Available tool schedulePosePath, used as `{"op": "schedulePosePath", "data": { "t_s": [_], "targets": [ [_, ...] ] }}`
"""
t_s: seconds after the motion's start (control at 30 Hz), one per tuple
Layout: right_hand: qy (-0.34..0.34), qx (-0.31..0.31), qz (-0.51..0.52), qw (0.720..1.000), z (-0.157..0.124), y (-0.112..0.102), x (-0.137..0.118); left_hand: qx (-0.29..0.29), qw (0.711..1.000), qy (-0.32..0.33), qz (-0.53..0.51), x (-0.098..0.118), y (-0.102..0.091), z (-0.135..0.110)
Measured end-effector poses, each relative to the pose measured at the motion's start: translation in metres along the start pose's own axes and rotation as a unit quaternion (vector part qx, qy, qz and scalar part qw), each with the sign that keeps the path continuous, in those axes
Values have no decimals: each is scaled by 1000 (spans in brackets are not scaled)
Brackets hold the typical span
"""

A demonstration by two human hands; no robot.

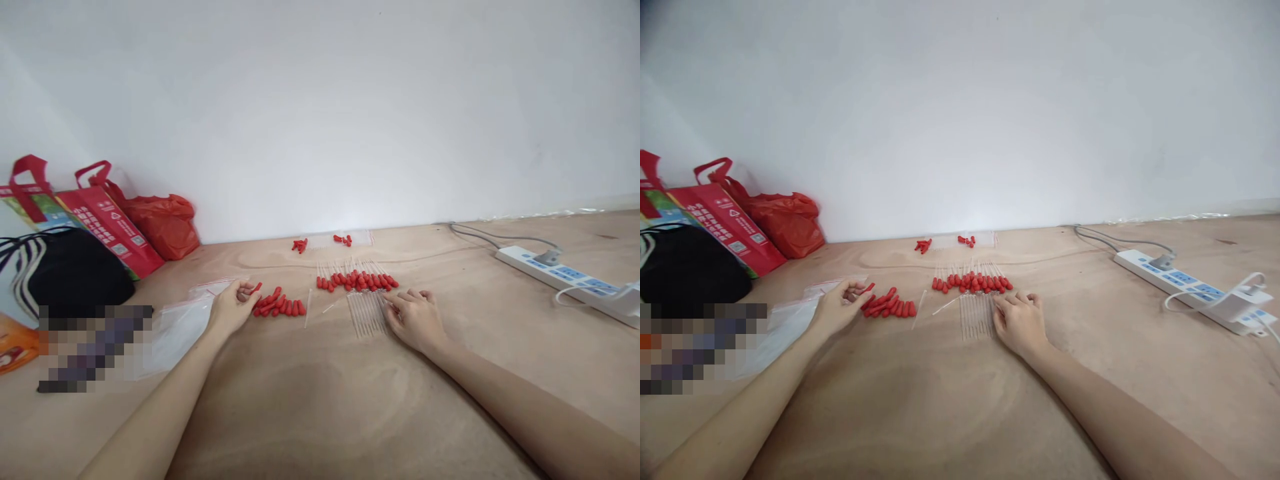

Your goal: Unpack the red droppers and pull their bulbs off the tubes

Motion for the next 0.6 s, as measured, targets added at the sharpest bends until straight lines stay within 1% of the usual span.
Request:
{"op": "schedulePosePath", "data": {
  "t_s": [0.1, 0.2, 0.37, 0.43, 0.5, 0.57, 0.6],
  "targets": [
    [-12, -25, -6, 1000, 0, 4, -3, -26, 1000, -9, -6, -5, 7, -1],
    [-18, -46, -3, 999, -1, 7, -4, -37, 999, -13, -15, -11, 11, 0],
    [-14, -56, 15, 998, -1, 7, -4, -55, 998, -25, -23, -22, 17, 3],
    [-10, -57, 22, 998, 0, 6, -3, -50, 998, -34, -24, -26, 15, 4],
    [-3, -58, 29, 998, 1, 6, 0, -30, 999, -37, -10, -25, 8, 5],
    [10, -59, 36, 998, 2, 6, 4, -3, 999, -28, 21, -17, 0, 4],
    [19, -59, 38, 997, 3, 6, 7, 12, 999, -15, 38, -9, -4, 2]
  ]
}}
Point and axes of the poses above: each hand's wrist, its own z-axis towards the middle knuckle, its own y-axis out of the palm, x = y × z, the point moved 10 cm from there along z, towards the middle knuckle, and after that the axes turned 9 degrees about -z, right-handed, at the moved point
